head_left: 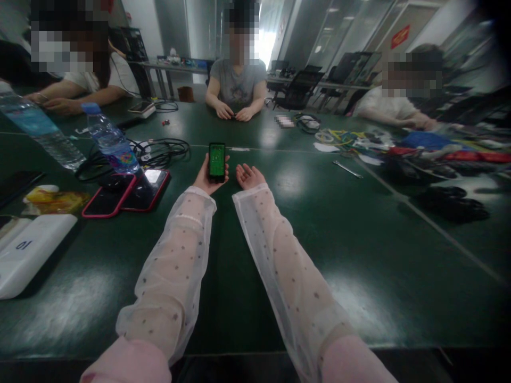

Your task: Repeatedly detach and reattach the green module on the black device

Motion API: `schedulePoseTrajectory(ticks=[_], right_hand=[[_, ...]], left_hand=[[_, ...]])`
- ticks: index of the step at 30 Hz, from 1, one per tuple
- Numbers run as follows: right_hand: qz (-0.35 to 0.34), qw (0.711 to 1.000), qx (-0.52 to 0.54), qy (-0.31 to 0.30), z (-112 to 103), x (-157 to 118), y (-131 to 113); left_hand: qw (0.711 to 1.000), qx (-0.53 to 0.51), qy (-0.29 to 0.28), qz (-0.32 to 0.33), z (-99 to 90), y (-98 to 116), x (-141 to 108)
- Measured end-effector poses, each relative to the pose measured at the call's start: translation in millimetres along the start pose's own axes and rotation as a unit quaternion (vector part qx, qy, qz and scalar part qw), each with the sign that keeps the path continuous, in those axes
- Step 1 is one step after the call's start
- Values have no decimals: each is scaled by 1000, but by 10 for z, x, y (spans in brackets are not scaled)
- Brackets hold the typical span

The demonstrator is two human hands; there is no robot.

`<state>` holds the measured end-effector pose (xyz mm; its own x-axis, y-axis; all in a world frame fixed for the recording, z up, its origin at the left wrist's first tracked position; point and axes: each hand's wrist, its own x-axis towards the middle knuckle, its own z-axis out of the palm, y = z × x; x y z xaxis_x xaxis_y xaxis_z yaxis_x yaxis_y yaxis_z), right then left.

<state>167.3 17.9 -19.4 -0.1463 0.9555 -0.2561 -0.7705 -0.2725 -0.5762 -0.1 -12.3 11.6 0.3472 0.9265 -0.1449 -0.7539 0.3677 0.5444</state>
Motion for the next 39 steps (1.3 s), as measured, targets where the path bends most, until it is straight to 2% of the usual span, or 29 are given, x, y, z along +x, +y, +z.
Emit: schedulePoseTrajectory(ticks=[2,5,7,20,28,33,39], right_hand=[[1,1000,0,0,-3,10,2],[-3,1000,-2,-14,0,3,1],[-5,1000,-3,-15,3,-5,1],[-9,1000,-12,-7,27,-50,-10],[-6,1000,-7,-6,39,-48,-9],[-11,999,-37,-5,42,-46,-8],[-60,992,-110,-16,44,-45,15]], left_hand=[[1000,-4,22,-14,1,-30,29],[995,-21,102,-11,-16,-63,78],[992,-29,123,-3,-33,-64,103],[991,18,128,-20,-3,-58,138],[988,33,150,-8,-35,-71,196],[991,46,128,0,-66,-94,265],[991,44,125,-2,-34,-110,262]])
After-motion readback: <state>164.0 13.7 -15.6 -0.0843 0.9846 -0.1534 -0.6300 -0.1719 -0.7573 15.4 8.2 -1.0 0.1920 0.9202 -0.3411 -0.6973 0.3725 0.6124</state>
